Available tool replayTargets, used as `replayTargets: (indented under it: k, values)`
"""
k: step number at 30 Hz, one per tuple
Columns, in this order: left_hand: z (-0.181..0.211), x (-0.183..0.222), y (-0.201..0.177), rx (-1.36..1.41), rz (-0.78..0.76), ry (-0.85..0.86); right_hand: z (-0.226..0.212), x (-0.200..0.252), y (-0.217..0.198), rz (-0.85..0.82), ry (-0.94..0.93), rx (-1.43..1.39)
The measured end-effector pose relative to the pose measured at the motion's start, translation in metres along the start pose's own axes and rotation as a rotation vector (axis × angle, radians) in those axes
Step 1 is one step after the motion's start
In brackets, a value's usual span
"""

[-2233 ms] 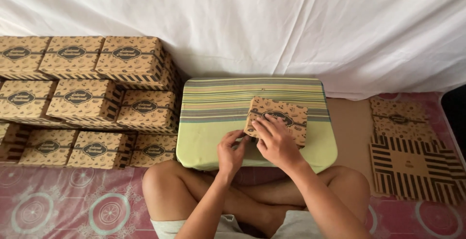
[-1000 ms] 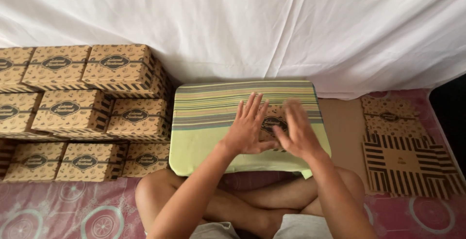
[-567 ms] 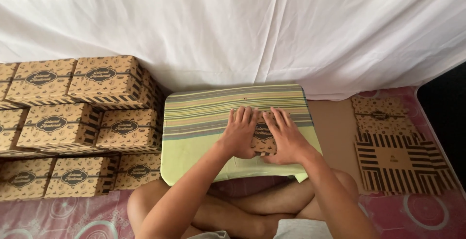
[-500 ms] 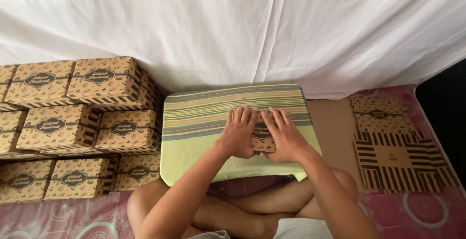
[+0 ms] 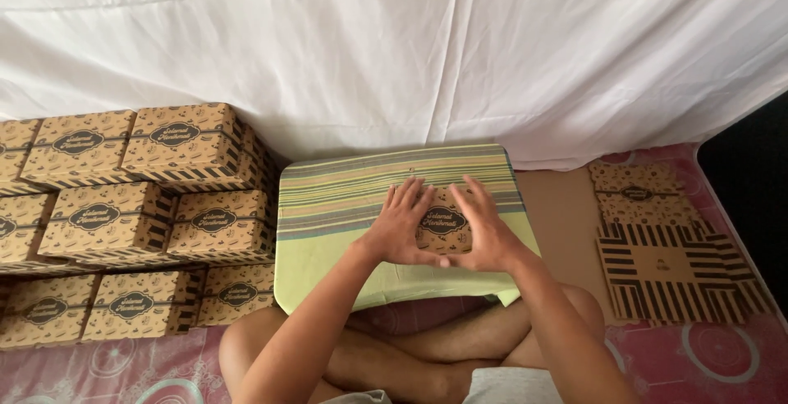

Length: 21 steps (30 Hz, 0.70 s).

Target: Folding flat cardboard sheets into small boxes and stacking them.

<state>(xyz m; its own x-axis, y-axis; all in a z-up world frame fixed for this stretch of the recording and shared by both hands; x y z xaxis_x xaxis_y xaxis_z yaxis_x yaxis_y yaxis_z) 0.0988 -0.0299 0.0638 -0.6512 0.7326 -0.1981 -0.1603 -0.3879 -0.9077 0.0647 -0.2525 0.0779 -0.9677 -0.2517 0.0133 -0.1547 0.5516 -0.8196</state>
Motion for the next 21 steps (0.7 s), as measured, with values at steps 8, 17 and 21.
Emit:
replayTargets:
  k: [8, 17, 21]
  values:
    - [0.014, 0.009, 0.000, 1.118, 0.396, -0.498, 0.019, 0.004, 0.047, 0.243, 0.126, -0.920]
    - [0.022, 0.007, -0.010, 0.993, 0.351, -0.533, 0.031, -0.008, 0.024, 0.101, 0.384, -0.630]
    - [0.011, 0.006, 0.002, 0.913, 0.314, -0.552, 0.062, -0.028, 0.014, 0.247, 0.315, -0.292]
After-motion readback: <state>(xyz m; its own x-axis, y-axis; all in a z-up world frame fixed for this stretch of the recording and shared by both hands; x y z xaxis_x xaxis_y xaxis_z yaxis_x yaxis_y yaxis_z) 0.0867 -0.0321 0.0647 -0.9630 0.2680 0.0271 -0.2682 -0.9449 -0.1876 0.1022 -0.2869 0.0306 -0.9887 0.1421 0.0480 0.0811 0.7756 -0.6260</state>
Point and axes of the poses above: each hand's wrist, its own x-axis away from the middle knuckle, its own y-axis out of the palm, z = x × y, the point moved 1 cm from there along -x, towards the middle knuckle, and after that the axes turned 9 degrees about y, right-handed, at the moved point
